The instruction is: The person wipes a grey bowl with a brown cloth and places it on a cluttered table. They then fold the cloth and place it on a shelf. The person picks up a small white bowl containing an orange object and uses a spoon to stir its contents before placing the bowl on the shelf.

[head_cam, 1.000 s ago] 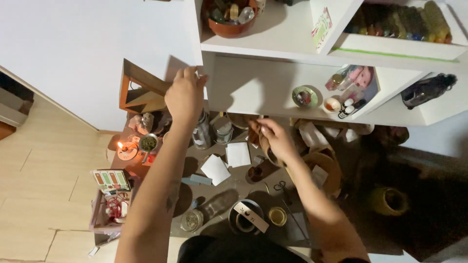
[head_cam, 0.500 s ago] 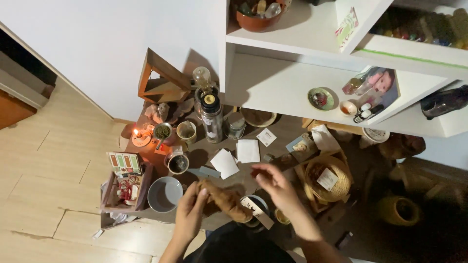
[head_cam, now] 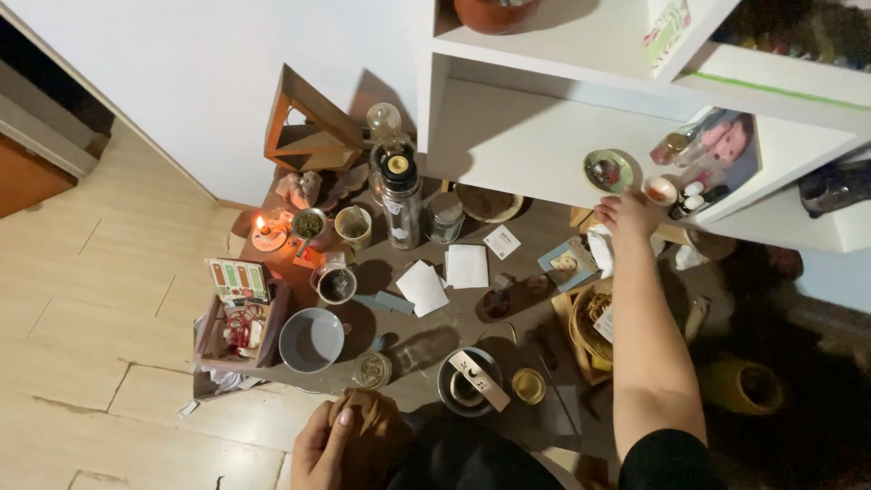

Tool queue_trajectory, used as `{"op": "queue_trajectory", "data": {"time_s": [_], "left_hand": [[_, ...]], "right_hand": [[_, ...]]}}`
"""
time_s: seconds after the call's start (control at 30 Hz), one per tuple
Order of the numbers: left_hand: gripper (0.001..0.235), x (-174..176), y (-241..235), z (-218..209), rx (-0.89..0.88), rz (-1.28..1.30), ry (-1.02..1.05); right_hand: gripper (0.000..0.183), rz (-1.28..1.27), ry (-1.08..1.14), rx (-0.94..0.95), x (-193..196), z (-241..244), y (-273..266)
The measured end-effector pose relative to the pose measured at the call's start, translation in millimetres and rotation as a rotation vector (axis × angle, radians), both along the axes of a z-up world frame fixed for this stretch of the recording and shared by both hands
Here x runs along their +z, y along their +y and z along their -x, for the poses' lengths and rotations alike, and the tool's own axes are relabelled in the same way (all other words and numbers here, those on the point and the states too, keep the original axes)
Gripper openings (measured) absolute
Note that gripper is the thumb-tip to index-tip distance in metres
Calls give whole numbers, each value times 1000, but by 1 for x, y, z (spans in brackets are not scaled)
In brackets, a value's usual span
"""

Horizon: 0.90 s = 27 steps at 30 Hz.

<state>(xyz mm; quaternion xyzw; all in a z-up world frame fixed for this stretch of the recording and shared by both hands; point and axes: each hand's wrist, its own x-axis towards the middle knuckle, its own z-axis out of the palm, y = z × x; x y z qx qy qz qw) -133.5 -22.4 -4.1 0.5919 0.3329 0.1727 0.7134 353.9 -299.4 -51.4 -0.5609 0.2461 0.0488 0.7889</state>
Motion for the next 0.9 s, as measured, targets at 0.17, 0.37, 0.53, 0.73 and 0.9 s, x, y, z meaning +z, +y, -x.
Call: {"op": "queue_trajectory", "data": {"time_s": [0.17,0.37,0.53,0.73,0.9], "left_hand": [[32,-2,-2,10,-15,-21,-20],[26,-11,-2,23,71,53,-8],[33,-14,-5,31,46,-83,23],[31,-3,-14,37,105,-10,-26],[26,-10,-16,46,143,-28,23]], "right_hand": [[69,-304,36,111,-109,-98,-41],[14,84,19,-107,10,-5,44],[14,416,-139,224,39,36,112],[16,419,-61,361,52,71,189],[17,279,-121,351,13,53,212]]}}
